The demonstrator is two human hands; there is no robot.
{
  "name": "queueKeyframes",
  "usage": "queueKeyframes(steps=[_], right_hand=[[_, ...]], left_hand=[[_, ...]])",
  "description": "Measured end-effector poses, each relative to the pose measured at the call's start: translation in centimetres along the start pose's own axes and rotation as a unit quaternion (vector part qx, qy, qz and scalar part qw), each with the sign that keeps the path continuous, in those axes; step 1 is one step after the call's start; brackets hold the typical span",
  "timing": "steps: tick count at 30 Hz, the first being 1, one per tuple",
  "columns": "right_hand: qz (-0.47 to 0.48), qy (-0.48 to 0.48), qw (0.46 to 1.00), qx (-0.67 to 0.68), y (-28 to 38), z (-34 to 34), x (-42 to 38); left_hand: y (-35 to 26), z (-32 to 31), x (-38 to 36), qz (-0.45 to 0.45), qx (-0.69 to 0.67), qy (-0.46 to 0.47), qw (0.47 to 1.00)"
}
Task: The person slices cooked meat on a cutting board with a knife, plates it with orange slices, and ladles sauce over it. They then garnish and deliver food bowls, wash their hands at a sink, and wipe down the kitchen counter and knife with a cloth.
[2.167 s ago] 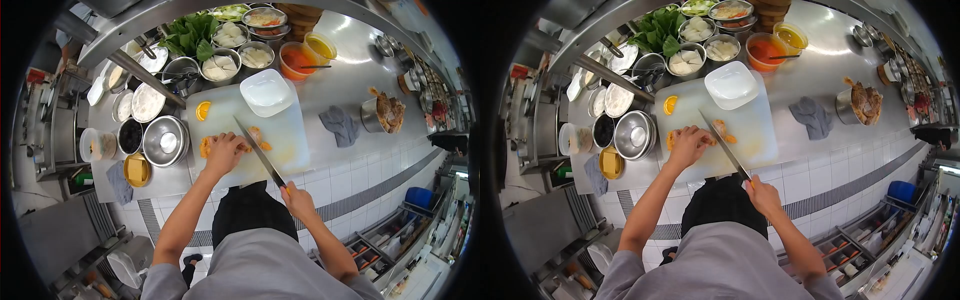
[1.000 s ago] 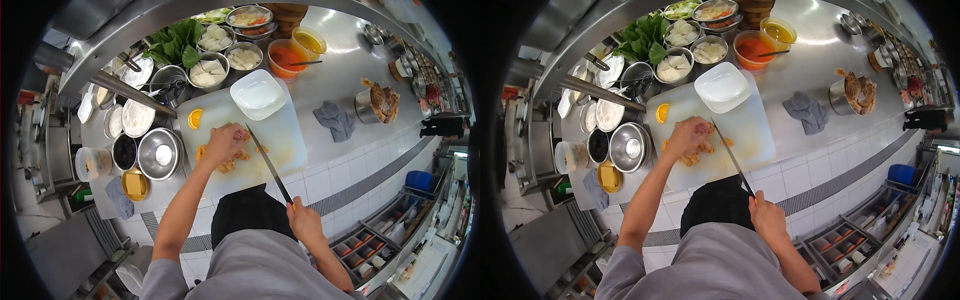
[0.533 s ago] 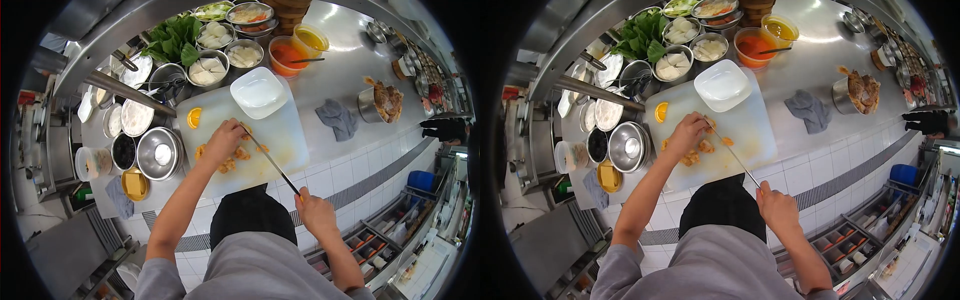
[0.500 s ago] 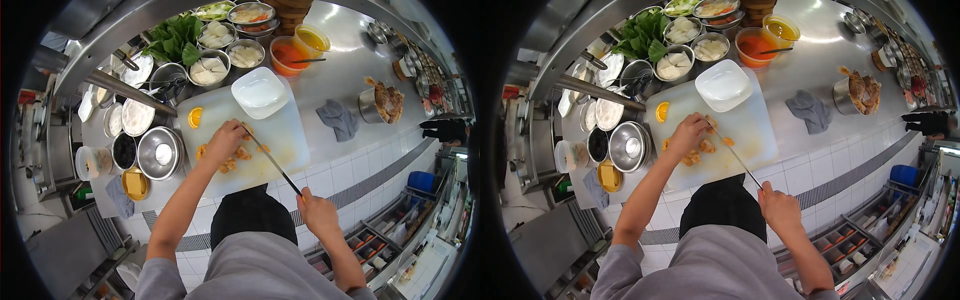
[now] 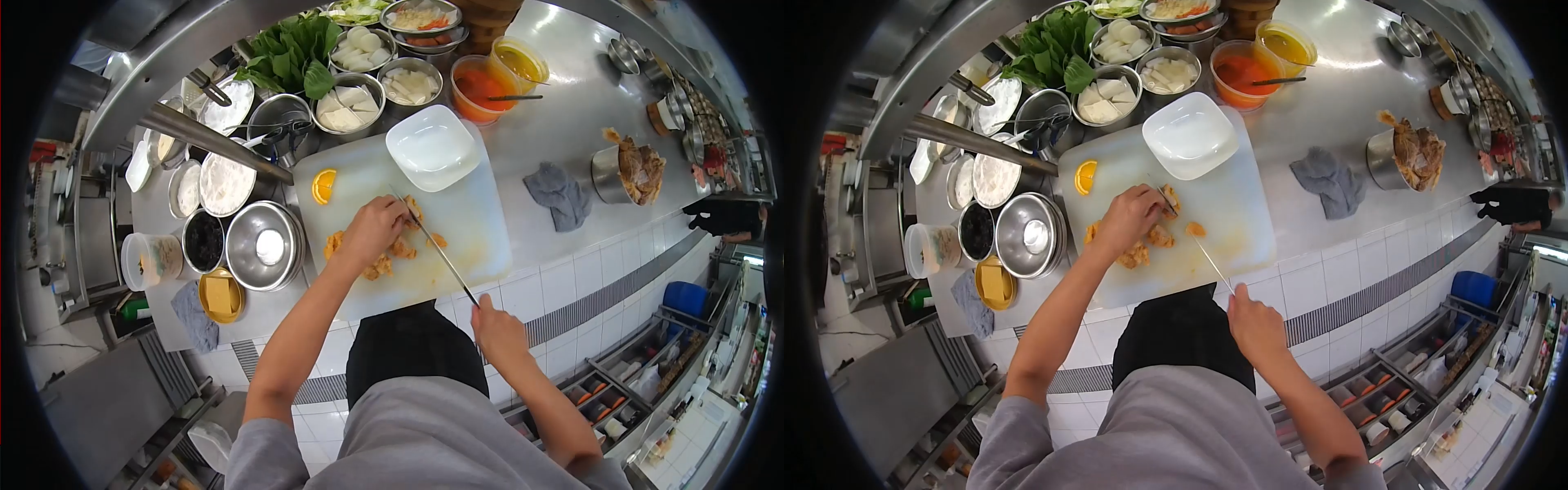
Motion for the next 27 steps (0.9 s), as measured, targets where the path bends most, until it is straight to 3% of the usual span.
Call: queueKeyframes(steps=[3, 5, 11, 25, 27], right_hand=[[-0.010, -0.036, 0.998, 0.042, 0.5, -4.1, 1.5], [-0.020, -0.052, 0.997, 0.060, 0.5, -4.1, 2.3], [0.017, -0.048, 0.989, 0.141, -1.7, -1.8, 2.4], [0.046, 0.189, 0.961, 0.199, -6.7, 2.3, 0.6], [0.076, 0.145, 0.970, 0.179, -5.7, 1.2, 1.2]], left_hand=[[0.2, 0.5, -0.7, 0.044, 0.023, 0.003, 0.999], [-1.1, 2.0, -1.2, 0.050, 0.013, -0.041, 0.998], [-3.1, 1.3, -4.6, -0.030, 0.080, 0.040, 0.996], [-3.7, 1.3, -4.7, -0.081, 0.143, 0.054, 0.985], [-3.7, 1.3, -5.0, -0.080, 0.146, 0.056, 0.984]])
Point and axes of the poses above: each hand's wrist, its own x-axis towards the middle knuckle, its own z-axis out of the back of the hand, y = z × x, the point moved 7 cm from there along x, towards the middle knuckle, and after that the axes turned 15 degrees about -y, right-handed, at the moved point
